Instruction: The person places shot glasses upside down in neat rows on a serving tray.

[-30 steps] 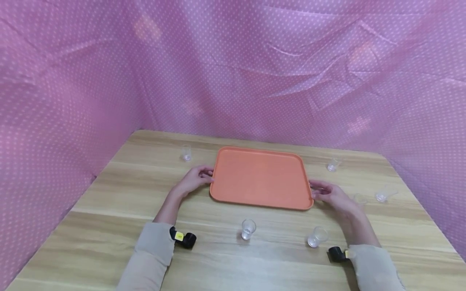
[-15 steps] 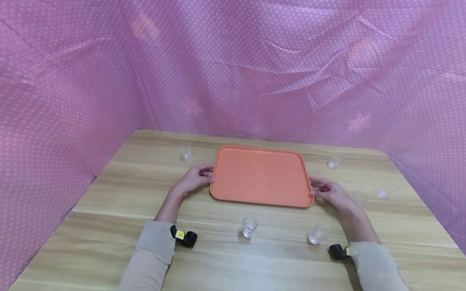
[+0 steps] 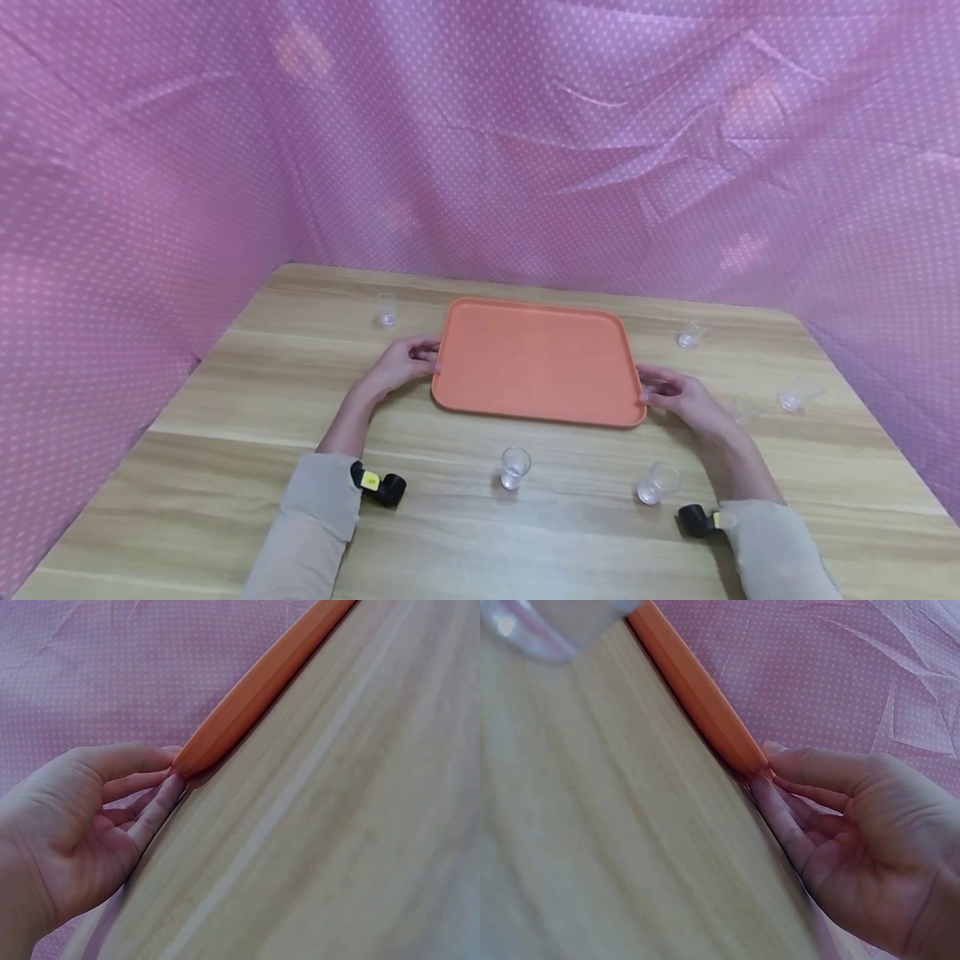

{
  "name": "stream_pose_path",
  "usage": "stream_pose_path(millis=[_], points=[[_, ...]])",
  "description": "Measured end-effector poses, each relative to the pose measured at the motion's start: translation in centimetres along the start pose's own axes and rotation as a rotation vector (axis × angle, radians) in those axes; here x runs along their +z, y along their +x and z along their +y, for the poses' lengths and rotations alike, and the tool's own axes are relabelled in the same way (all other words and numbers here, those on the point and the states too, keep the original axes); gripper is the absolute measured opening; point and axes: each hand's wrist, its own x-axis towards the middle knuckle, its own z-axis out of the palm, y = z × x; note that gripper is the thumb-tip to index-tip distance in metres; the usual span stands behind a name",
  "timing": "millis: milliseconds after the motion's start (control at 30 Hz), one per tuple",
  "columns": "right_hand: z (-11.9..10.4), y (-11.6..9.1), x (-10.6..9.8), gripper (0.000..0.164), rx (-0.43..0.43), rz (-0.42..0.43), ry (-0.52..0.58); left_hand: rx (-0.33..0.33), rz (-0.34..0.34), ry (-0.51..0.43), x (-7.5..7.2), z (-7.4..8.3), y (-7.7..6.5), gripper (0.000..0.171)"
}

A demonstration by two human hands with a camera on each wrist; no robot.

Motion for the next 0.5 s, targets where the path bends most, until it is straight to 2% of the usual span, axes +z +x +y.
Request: stream_pose_path(millis=[500], points=[[0.25, 0.02, -0.16, 0.056, -0.016, -0.005, 0.017, -0.017, 0.006, 0.002, 0.14, -0.13, 0.25, 0.052]])
